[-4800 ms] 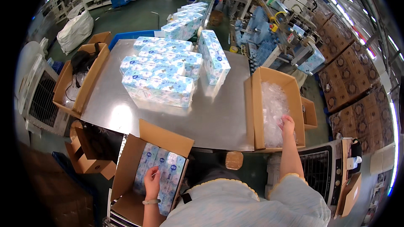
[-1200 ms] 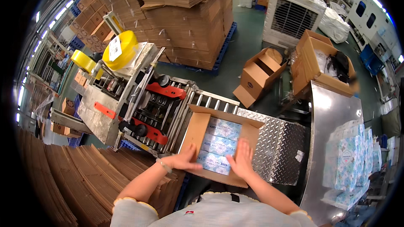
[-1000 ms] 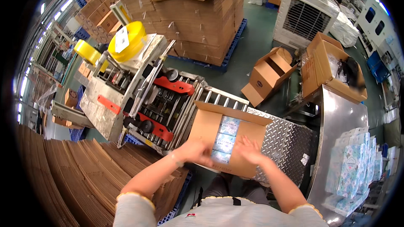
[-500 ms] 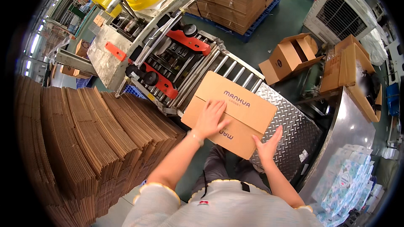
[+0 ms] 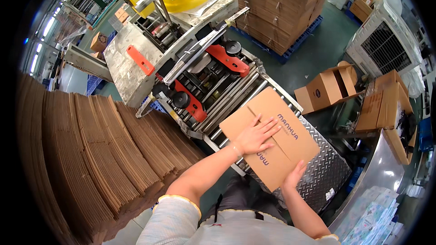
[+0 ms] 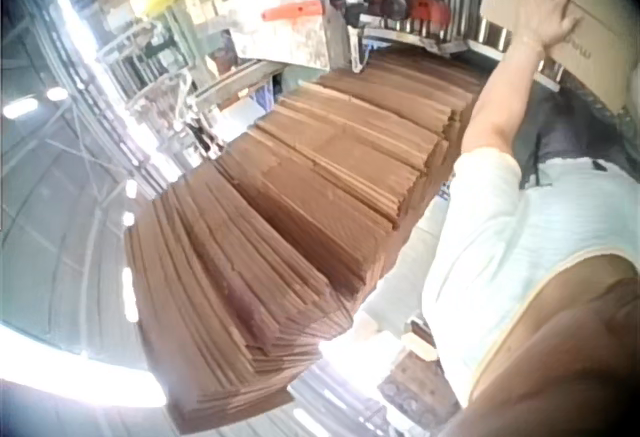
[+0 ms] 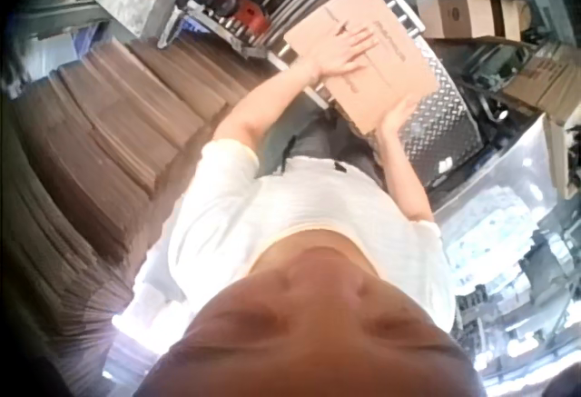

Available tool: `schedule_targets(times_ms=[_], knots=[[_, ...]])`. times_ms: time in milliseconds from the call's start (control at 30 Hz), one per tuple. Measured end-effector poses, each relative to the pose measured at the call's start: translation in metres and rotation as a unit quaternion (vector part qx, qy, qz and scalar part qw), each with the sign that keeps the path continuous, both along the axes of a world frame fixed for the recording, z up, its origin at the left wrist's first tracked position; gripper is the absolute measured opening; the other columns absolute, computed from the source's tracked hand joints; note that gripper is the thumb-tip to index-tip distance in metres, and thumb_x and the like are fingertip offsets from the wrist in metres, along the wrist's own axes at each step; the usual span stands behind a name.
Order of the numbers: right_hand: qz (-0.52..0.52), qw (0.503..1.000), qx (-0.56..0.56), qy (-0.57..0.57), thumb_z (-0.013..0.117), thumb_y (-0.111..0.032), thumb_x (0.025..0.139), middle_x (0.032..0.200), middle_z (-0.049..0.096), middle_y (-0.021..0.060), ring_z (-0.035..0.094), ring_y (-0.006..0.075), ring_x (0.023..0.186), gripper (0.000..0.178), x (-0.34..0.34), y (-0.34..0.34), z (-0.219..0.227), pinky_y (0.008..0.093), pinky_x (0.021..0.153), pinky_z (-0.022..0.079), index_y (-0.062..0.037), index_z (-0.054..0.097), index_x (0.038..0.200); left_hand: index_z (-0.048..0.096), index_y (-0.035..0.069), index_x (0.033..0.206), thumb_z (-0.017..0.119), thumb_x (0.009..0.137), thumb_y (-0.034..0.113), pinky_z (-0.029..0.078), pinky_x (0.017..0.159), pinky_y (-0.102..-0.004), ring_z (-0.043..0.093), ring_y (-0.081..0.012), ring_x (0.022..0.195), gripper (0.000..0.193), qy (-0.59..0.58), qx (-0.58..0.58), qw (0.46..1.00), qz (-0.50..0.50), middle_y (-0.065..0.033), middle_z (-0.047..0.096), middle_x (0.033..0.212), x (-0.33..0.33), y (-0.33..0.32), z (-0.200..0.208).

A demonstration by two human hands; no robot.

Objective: The person takes cardboard sheets from a stack, folds them into boxes, fills the boxes with tissue packs from a table, and feeds the completed boxes into a taping machine.

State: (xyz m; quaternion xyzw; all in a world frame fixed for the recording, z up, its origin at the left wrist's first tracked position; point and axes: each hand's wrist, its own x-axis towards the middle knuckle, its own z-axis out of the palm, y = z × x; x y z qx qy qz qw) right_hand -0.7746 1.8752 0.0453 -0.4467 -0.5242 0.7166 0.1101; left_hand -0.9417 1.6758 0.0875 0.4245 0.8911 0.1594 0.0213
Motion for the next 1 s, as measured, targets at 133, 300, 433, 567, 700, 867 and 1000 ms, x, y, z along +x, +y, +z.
schedule_targets(times_ms=[133,300,433,567,700,867,1000], knots=[[-0.058,0.998,0.002,0.017,0.039,-0.052,0.108,0.157,0.037,0.0159,0.042,0.0303,0.140,0.072,-0.019,-0.054,-0.004,0.0443,0.114,0.039,-0.0064,0.017,0.160,0.035,0.012,0.158,0.048,0.100,0.054,0.015,0.126,-0.0509,0.029,-0.0286,0.153,0.073,-0.008,0.008,0.999,-0.051,-0.0137,0.034,0.164,-0.035,-0.018,-0.010],[0.008,0.999,-0.013,0.034,0.042,-0.048,0.109,0.157,0.037,0.0198,0.043,0.0314,0.141,0.070,-0.110,-0.082,-0.037,0.0412,0.116,0.036,-0.0039,0.022,0.159,0.037,0.004,0.156,0.052,0.099,0.050,0.020,0.125,-0.0501,0.032,-0.0355,0.150,0.074,-0.020,-0.001,0.998,0.063,-0.0212,0.038,0.159,-0.074,-0.077,0.000],[0.075,0.990,0.111,0.033,0.046,-0.037,0.109,0.157,0.040,0.0219,0.042,0.0330,0.143,0.062,-0.203,-0.134,-0.027,0.0408,0.118,0.032,0.0008,0.029,0.156,0.039,-0.003,0.152,0.057,0.098,0.041,0.023,0.123,-0.0507,0.036,-0.0372,0.147,0.071,0.018,0.004,0.982,0.188,-0.0239,0.042,0.155,-0.108,-0.132,-0.006],[0.095,0.970,0.222,0.041,0.046,-0.031,0.108,0.157,0.034,0.0302,0.034,0.0395,0.147,0.063,-0.233,-0.179,-0.031,0.0433,0.121,0.027,0.0053,0.025,0.156,0.049,-0.004,0.143,0.064,0.095,0.029,0.024,0.123,-0.0507,0.038,-0.0385,0.145,0.060,0.068,-0.025,0.965,0.252,-0.0214,0.050,0.149,-0.117,-0.149,0.008],[0.115,0.962,0.242,0.047,0.049,-0.028,0.106,0.150,0.043,0.0334,0.045,0.0425,0.139,0.067,-0.273,-0.192,-0.022,0.0448,0.116,0.035,0.0037,0.021,0.158,0.056,0.004,0.136,0.065,0.094,0.024,0.023,0.121,-0.0554,0.035,-0.0387,0.147,0.048,0.159,0.067,0.934,0.313,-0.0169,0.050,0.151,-0.082,-0.150,0.073],[0.528,0.846,-0.048,-0.052,0.031,-0.079,0.097,0.166,0.033,0.0087,0.021,0.0280,0.156,0.091,-0.251,-0.093,0.006,0.0736,0.114,0.016,-0.0120,0.039,0.158,0.057,-0.001,0.128,0.064,0.096,0.018,0.029,0.117,-0.0499,0.042,-0.0400,0.138,0.038,0.325,0.207,0.702,0.598,-0.0238,0.051,0.140,-0.049,-0.296,0.088],[0.528,0.847,-0.038,-0.052,0.054,-0.063,0.099,0.112,0.071,0.0072,0.065,0.0176,0.106,0.065,-0.170,-0.096,-0.001,0.0351,0.089,0.050,-0.0055,0.068,0.126,0.056,-0.007,0.128,0.062,0.100,0.042,0.046,0.098,-0.0451,0.060,-0.0381,0.112,0.057,0.190,0.296,0.530,0.772,-0.0220,0.064,0.122,-0.063,-0.466,0.079]])
